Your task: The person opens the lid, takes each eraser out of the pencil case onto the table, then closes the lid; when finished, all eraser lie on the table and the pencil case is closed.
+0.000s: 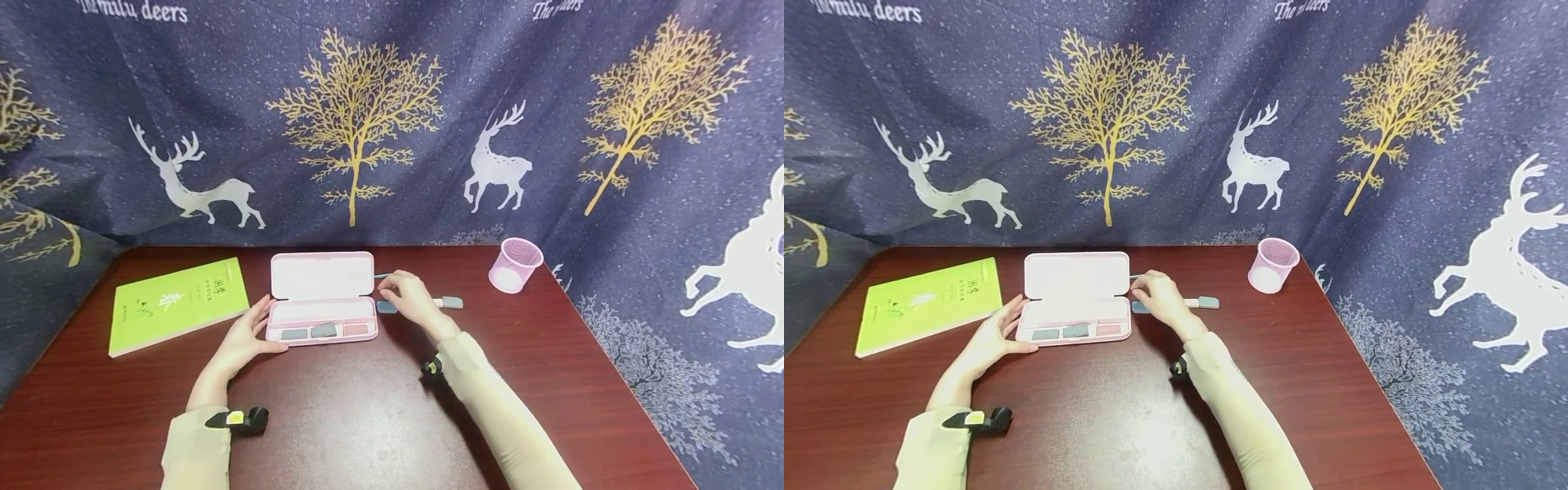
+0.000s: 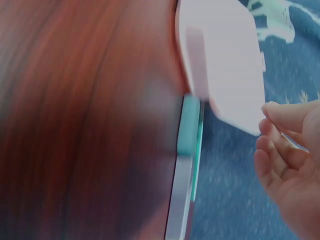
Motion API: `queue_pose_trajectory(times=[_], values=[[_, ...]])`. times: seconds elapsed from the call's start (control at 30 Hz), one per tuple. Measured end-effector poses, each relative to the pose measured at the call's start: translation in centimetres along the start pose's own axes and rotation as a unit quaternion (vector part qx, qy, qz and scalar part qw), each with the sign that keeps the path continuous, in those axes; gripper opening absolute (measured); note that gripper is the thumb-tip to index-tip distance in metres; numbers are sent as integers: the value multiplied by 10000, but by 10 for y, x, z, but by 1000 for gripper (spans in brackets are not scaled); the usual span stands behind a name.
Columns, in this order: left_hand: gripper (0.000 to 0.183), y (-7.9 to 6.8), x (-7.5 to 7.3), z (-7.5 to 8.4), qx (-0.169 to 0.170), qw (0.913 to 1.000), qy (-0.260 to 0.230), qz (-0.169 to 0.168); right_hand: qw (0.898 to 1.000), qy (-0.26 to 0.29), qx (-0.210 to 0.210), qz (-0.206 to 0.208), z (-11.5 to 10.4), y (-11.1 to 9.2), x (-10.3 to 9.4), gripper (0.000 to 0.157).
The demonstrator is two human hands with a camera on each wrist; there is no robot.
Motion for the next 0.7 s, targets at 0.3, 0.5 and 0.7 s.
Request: queue_pose_trajectory(times=[0.3, 0.5, 0.7], values=[[115, 0, 0, -1, -42, 10000, -15, 7, 9982, -107, -244, -543, -42, 16, 25, 12], [115, 0, 0, -1, 15, 10000, -10, 18, 9961, -44, -225, -852, -67, 23, 43, 13], [115, 0, 0, -2, 2, 10000, -4, 14, 9926, -374, -372, -1096, -85, 26, 60, 13]])
Point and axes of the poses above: each hand's wrist, its own y-axis towards the middle knuckle, its own x-axis out of the palm, z = x × y, the point moved 2 cm from there along y, towards the middle knuckle, and after that the axes turned 11 degrees about -z, right-handed, at the moved point
